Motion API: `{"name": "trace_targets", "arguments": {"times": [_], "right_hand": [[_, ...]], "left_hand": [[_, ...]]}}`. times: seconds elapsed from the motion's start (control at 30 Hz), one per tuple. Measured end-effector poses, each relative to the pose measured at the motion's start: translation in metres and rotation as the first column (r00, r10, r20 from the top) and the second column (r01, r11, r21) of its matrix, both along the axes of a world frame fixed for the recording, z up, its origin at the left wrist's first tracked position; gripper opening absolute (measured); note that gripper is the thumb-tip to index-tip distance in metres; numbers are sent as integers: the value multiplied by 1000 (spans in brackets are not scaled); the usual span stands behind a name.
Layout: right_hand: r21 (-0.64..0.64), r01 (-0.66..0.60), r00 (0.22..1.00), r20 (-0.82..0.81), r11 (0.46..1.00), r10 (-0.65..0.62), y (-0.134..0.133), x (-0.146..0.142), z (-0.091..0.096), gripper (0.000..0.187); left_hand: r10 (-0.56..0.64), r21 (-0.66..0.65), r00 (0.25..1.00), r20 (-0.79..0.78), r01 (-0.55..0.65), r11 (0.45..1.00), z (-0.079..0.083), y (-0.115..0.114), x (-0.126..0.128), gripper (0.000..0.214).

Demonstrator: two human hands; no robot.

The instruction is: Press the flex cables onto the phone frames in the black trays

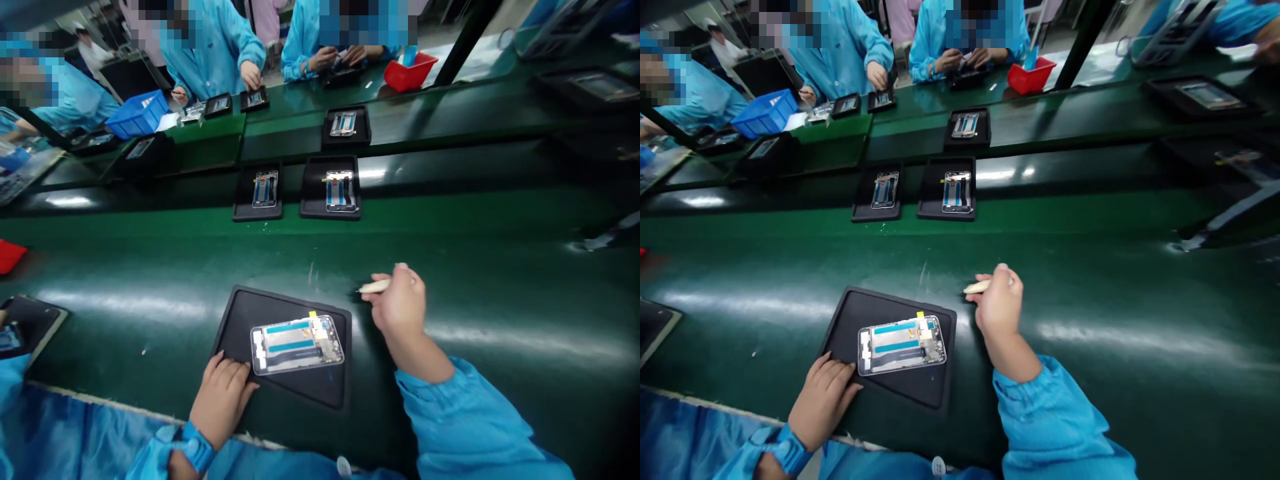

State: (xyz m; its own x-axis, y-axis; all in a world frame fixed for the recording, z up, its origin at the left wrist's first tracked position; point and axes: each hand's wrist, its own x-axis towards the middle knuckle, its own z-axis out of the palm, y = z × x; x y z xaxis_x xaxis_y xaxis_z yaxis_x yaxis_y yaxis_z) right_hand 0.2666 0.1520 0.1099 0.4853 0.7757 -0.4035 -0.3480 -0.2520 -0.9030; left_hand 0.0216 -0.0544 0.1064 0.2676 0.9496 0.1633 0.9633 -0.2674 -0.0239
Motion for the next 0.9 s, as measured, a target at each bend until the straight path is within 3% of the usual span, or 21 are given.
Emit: {"name": "trace_targets", "arguments": {"times": [0.13,0.2,0.23,0.3,0.37,0.4,0.47,0.53,0.6,0.63,0.67,0.77,0.8,0.83,0.9], "right_hand": [[-38,18,999,34,999,-17,8,7,-7,19],[-36,2,999,48,999,0,10,7,-9,21],[-31,-9,999,50,999,11,10,7,-10,23],[-27,-30,998,49,999,31,12,7,-10,26],[-43,-40,998,46,998,42,13,7,-8,30],[-54,-43,998,43,998,46,13,7,-8,31],[-81,-50,998,38,995,53,15,7,-6,32],[-106,-62,997,34,992,66,18,7,-5,31],[-125,-81,996,29,989,86,22,5,-5,30],[-129,-91,995,29,988,95,24,3,-5,29],[-130,-100,994,32,986,105,27,1,-6,28],[-137,-139,987,66,981,149,33,-5,-9,29],[-144,-157,981,89,977,170,34,-7,-10,31],[-157,-178,973,119,971,197,35,-9,-10,33],[-199,-222,947,190,955,260,34,-12,-10,36]], "left_hand": [[235,56,971,-54,-232,971,-5,19,-25,29],[466,24,880,-87,-466,885,-2,39,-44,39],[600,-5,792,-111,-604,797,2,49,-55,42],[829,-40,540,-146,-840,541,10,71,-77,46],[954,-50,283,-98,-959,279,21,90,-100,47],[984,-64,176,-33,-983,174,26,98,-111,45],[993,-98,20,113,-995,31,35,114,-128,41],[973,-91,-64,221,-995,-45,40,134,-138,40],[961,-41,-51,273,-998,-41,39,160,-137,43],[955,-12,-1,295,-1000,3,36,177,-132,45],[949,-21,81,305,-996,91,32,195,-124,43],[856,-92,408,317,-886,455,12,254,-87,43],[777,-112,546,312,-791,601,6,271,-72,49],[724,-122,627,286,-726,677,0,286,-57,56],[717,-127,667,202,-708,695,-8,307,-30,62]]}}
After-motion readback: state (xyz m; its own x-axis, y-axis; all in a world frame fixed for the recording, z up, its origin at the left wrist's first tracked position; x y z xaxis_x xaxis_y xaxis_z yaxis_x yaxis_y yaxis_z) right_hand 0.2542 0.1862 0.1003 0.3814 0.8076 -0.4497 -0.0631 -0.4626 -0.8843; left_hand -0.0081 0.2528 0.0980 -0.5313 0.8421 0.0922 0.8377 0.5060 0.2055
